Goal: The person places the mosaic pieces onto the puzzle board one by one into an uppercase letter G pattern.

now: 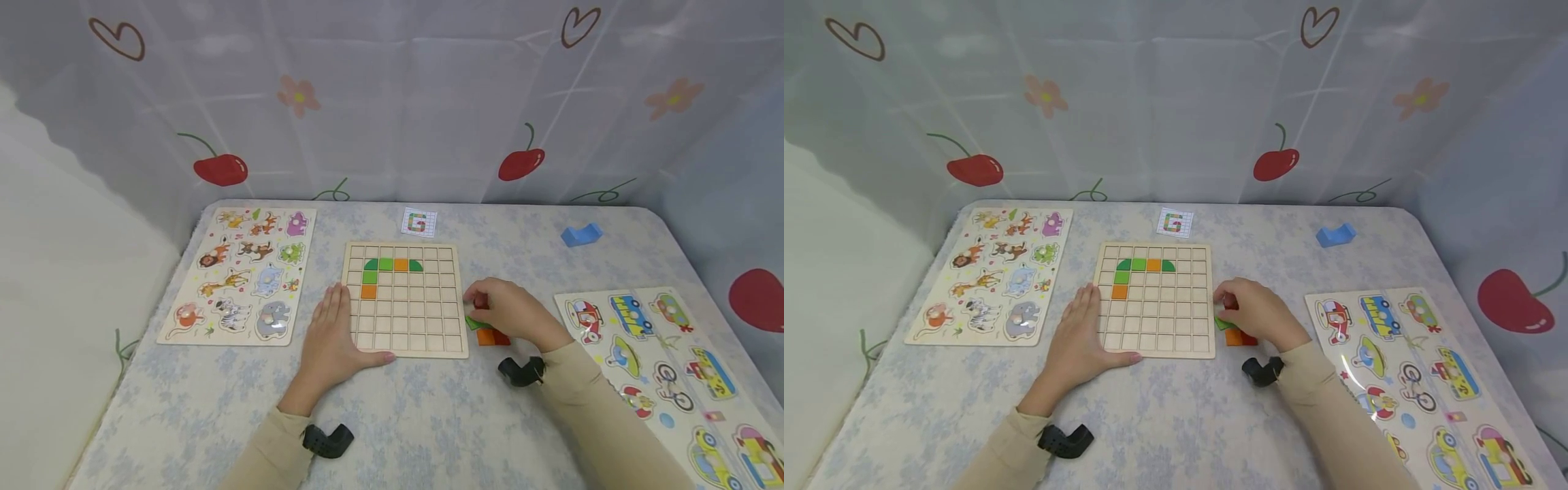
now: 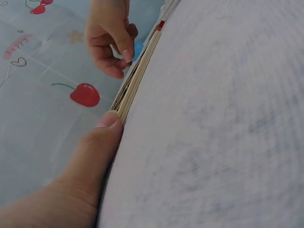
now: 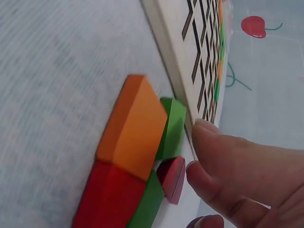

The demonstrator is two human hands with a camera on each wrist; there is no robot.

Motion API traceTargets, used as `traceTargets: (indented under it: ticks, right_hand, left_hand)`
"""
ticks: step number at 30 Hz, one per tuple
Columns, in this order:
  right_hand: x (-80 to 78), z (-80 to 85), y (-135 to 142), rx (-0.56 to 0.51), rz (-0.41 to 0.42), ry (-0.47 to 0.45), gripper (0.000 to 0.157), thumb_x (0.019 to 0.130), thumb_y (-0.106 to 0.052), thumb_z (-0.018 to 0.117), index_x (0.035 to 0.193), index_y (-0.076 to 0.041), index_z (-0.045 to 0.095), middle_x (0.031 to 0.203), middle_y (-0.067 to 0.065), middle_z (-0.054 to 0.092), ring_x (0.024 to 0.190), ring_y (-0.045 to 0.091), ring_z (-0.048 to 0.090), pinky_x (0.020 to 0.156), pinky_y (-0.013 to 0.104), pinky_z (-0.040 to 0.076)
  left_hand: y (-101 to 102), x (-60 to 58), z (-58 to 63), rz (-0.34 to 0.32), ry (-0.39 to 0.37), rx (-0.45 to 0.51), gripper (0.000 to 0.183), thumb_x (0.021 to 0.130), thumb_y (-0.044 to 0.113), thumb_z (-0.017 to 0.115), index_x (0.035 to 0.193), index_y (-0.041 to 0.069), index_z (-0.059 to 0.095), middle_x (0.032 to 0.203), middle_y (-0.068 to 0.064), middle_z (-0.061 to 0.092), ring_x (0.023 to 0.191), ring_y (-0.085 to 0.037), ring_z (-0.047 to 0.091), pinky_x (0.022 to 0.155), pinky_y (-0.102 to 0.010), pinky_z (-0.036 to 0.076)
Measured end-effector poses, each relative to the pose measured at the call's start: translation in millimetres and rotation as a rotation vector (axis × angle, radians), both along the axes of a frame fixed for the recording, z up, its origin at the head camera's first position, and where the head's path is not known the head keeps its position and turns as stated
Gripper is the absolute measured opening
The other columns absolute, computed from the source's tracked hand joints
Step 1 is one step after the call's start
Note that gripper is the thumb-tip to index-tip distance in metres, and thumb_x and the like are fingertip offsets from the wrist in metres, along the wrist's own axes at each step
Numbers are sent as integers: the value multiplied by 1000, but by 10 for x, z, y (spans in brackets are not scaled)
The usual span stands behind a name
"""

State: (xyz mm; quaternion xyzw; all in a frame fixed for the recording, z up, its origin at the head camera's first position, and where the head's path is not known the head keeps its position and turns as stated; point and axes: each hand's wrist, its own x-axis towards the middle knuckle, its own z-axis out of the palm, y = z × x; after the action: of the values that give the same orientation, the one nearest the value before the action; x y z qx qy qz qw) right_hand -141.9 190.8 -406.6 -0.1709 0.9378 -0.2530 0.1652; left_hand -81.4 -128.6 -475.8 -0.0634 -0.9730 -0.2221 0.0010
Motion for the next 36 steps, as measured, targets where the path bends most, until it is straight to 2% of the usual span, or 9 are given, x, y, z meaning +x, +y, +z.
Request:
traceTargets:
  ticks: [6, 15, 19, 22, 29, 36]
  right_hand:
    - [22, -15, 99, -2, 31, -34, 23, 89, -14, 74, 112, -13, 71, 94, 2, 61, 86, 17, 53, 78, 34, 47]
    - [38, -80, 181, -21, 63, -22, 19, 89, -16, 74, 108, -20, 74, 95, -2, 62, 79, 14, 50, 72, 30, 44]
    - [46, -91, 191, -48, 53, -18, 12, 88, -16, 75, 100, -19, 70, 92, -1, 60, 80, 15, 50, 72, 31, 44]
    - [48, -101, 200, -81, 41, -21, 13, 88, -16, 76, 97, -16, 66, 92, 1, 59, 80, 16, 50, 71, 30, 44]
    - [17, -98, 212, -164, -3, -46, 13, 90, -15, 74, 97, -15, 63, 90, 1, 63, 69, 17, 51, 62, 29, 45]
    - [-80, -89, 4, -227, -74, -11, 14, 90, -19, 74, 97, -17, 62, 93, 3, 62, 71, 20, 53, 60, 29, 48]
  left_hand:
    - [3, 4, -4, 2, 0, 1, 152, 52, 98, 57, 159, 2, 8, 168, -14, 5, 156, -28, 3, 127, -46, 11]
    - [8, 5, 20, -1, -12, 6, 151, 53, 96, 60, 159, 2, 9, 168, -15, 5, 156, -28, 3, 127, -47, 12]
    - [7, 4, 36, -5, -22, 9, 151, 53, 95, 63, 159, 2, 8, 168, -14, 4, 156, -28, 2, 127, -47, 11]
    - [3, 3, 38, -10, -25, 17, 151, 53, 93, 65, 159, 2, 8, 168, -14, 3, 156, -29, 2, 127, -48, 11]
    - [-6, 1, 32, -15, -26, 18, 150, 53, 92, 65, 159, 2, 8, 168, -14, 3, 156, -29, 2, 127, -48, 12]
    - [-22, 2, 44, -24, -15, 38, 150, 54, 87, 72, 158, -1, 9, 167, -17, 5, 156, -32, 4, 126, -49, 13]
